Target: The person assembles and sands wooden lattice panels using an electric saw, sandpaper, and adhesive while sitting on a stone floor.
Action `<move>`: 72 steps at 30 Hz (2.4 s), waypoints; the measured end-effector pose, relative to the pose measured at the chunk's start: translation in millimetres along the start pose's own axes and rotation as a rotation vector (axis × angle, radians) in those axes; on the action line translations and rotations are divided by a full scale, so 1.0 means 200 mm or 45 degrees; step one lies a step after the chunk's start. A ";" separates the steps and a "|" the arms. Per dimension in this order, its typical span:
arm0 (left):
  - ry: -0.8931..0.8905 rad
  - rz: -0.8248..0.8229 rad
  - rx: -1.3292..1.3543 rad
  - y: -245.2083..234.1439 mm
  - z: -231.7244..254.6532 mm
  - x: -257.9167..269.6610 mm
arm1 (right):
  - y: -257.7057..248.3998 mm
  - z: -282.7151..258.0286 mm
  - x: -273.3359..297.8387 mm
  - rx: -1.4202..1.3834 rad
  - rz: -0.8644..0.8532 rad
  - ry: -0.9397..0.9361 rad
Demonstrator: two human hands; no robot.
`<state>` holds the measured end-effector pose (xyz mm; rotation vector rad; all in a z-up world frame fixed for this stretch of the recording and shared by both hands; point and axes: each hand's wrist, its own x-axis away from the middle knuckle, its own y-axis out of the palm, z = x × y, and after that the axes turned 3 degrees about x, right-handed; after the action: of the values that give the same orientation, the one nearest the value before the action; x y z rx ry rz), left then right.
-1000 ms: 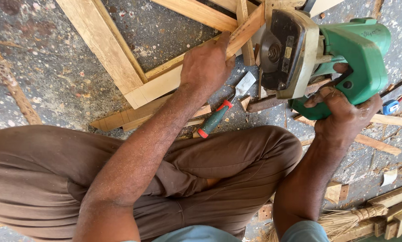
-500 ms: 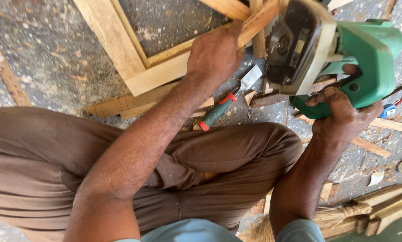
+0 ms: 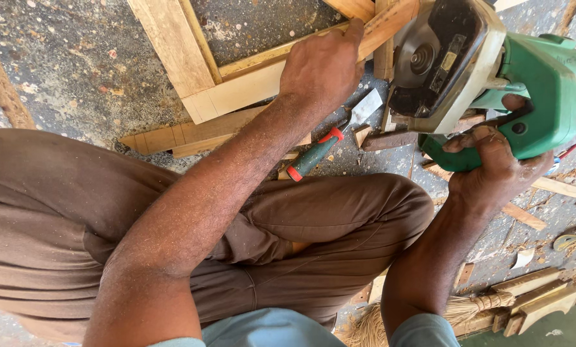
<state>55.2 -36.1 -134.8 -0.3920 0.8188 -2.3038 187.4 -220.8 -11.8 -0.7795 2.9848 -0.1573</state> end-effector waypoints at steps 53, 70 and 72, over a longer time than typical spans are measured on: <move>-0.086 -0.200 0.049 -0.09 0.05 0.01 | 0.05 0.05 0.04 -0.016 -0.032 -0.085; -0.102 -0.209 0.046 -0.11 0.05 0.01 | 0.05 0.07 -0.01 -0.111 -0.061 -0.065; -0.108 -0.216 0.050 -0.11 0.05 0.01 | 0.04 0.09 -0.02 -0.077 -0.060 -0.047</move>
<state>47.2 -28.7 -113.0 -0.5566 0.7217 -2.4370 188.6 -213.9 -29.8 -0.8498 2.9501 -0.0545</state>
